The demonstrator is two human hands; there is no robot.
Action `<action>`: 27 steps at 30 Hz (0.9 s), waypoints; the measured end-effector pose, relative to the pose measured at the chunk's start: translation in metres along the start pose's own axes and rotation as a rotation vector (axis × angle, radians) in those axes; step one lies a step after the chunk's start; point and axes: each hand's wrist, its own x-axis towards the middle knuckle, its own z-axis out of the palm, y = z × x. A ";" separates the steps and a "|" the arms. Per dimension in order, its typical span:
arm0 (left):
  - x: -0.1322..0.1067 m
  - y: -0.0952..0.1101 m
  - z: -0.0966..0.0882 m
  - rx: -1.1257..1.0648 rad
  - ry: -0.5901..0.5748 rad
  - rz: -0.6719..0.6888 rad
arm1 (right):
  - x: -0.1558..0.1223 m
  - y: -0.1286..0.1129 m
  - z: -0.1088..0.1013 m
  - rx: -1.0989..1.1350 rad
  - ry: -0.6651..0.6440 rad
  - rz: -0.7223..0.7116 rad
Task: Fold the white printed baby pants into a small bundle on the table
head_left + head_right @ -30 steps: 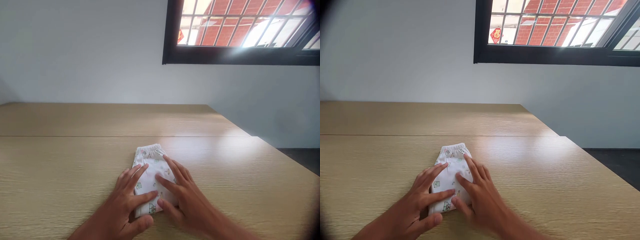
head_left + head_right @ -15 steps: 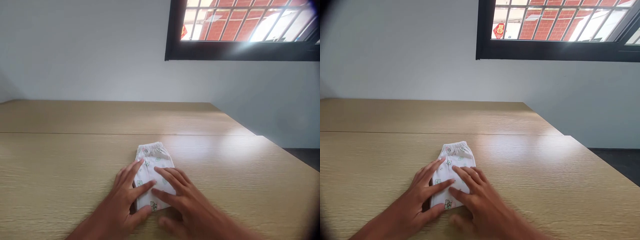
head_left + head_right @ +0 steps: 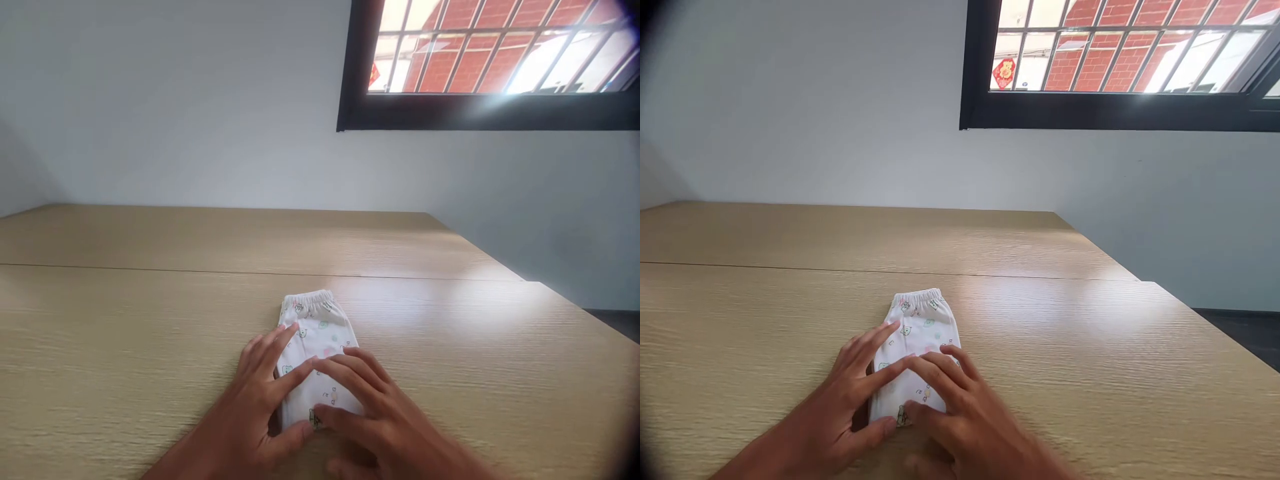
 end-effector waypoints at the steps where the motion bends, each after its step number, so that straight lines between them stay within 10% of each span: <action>1: 0.000 0.000 -0.001 -0.003 -0.008 -0.001 | 0.000 0.001 0.002 -0.018 0.019 0.037; 8: 0.000 0.004 -0.002 -0.016 -0.096 0.109 | -0.003 0.015 0.016 -0.105 0.134 0.342; 18: 0.001 0.004 -0.002 -0.035 -0.112 -0.034 | 0.004 -0.006 -0.010 0.078 -0.113 -0.088; 27: -0.003 0.000 -0.001 -0.064 -0.137 0.018 | 0.000 0.006 0.012 -0.048 0.140 0.326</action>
